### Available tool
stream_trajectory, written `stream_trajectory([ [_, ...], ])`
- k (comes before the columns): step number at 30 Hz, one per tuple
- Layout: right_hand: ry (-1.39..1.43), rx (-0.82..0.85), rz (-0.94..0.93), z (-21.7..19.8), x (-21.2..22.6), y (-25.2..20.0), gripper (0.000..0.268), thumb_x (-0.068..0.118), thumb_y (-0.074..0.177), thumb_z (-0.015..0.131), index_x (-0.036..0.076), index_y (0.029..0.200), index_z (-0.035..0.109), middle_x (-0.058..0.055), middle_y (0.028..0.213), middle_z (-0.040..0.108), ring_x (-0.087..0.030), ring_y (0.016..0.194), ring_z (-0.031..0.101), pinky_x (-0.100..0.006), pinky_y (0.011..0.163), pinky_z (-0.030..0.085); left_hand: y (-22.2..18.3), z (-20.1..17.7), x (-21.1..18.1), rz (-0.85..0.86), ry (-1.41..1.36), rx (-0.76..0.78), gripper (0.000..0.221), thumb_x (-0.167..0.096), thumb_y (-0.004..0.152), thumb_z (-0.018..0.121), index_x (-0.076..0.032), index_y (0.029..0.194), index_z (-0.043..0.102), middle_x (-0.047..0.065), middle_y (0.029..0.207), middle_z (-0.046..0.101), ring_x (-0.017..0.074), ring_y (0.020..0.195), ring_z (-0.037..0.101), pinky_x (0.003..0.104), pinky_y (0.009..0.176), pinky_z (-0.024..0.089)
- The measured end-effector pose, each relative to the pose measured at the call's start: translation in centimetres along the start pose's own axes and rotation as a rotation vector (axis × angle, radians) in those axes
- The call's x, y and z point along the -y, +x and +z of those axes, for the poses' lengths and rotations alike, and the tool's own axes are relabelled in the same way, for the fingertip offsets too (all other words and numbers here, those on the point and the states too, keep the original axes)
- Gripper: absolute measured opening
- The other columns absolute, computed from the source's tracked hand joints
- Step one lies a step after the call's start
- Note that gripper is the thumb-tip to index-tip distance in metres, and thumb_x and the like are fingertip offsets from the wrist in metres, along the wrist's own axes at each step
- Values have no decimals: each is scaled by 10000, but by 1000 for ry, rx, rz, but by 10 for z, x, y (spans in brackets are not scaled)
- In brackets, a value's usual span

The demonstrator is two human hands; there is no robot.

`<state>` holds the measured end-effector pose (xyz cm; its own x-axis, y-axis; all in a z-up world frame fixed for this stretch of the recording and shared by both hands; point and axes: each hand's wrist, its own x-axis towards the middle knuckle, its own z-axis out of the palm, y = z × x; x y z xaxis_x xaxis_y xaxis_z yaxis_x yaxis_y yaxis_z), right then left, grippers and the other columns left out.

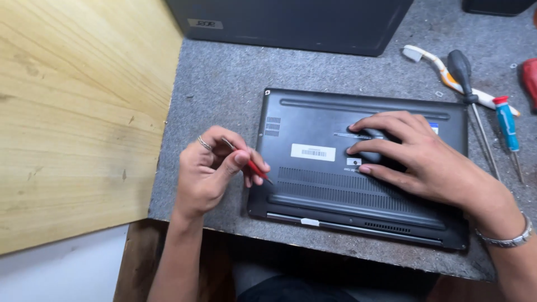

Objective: Unscrewing the back cover of a laptop using a precision screwdriver at a repair station.

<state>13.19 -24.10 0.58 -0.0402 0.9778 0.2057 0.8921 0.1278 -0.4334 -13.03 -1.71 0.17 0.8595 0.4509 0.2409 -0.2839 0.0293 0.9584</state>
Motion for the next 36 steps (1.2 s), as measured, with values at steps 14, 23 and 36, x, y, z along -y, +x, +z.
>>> stream_trajectory([
  [14, -387, -11, 146, 22, 55, 23, 287, 357, 955, 652, 201, 1196, 671, -54, 1379, 618, -332, 1247, 564, -505, 975, 461, -65, -3, 11, 84, 166, -228, 218, -213, 1067, 531, -40, 935, 548, 130, 825, 633, 171, 598, 644, 213, 529, 561],
  [23, 176, 106, -112, 56, 105, 93, 263, 292, 1000, 592, 141, 1189, 694, -21, 1103, 661, -235, 972, 539, -397, 861, 415, -67, -8, 5, 206, 353, -106, 193, -165, 1067, 530, -28, 943, 583, 116, 889, 648, 168, 610, 636, 241, 615, 548],
  [36, 300, 56, -187, 72, 95, 87, 150, 281, 980, 645, 186, 1068, 722, 37, 1043, 660, -183, 949, 514, -404, 810, 285, -58, -7, -3, 386, 561, 77, 77, -73, 1001, 697, -54, 1023, 626, 89, 953, 626, 239, 756, 623, 343, 718, 515],
])
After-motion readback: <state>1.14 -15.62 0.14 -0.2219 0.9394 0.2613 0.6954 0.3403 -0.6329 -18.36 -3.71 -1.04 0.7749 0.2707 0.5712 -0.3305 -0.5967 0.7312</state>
